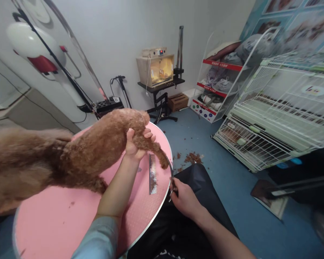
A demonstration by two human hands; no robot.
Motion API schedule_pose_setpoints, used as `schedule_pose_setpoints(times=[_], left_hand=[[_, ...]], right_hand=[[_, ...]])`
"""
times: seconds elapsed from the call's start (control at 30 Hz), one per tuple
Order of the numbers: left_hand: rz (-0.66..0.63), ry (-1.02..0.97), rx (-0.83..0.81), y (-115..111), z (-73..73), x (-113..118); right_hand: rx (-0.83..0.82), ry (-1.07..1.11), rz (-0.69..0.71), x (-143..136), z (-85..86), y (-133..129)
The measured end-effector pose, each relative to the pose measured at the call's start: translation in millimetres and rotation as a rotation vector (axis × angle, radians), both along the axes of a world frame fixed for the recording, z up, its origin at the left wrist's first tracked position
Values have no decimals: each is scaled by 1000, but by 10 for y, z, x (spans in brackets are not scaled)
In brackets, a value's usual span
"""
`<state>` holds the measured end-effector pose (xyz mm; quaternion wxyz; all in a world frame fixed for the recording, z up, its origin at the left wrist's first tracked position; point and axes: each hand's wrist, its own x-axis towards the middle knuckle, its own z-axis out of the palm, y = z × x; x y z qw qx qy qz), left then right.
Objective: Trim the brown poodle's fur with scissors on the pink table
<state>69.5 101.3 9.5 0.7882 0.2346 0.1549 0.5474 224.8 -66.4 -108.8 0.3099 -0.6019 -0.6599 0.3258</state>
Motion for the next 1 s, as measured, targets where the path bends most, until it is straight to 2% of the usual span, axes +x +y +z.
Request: schedule_pose_setpoints(times=[0.17,0.43,0.73,1.0], left_hand=[[-9,-7,6,2,-4,-3],[-37,-31,5,0,-2,-21],[-40,-86,-10,-9,22,-21],[-47,-99,0,-8,24,-28]], right_hand=[[-12,137,79,33,63,20],[-89,301,113,103,46,39],[-141,349,178,91,77,10],[-123,306,130,72,15,-55]])
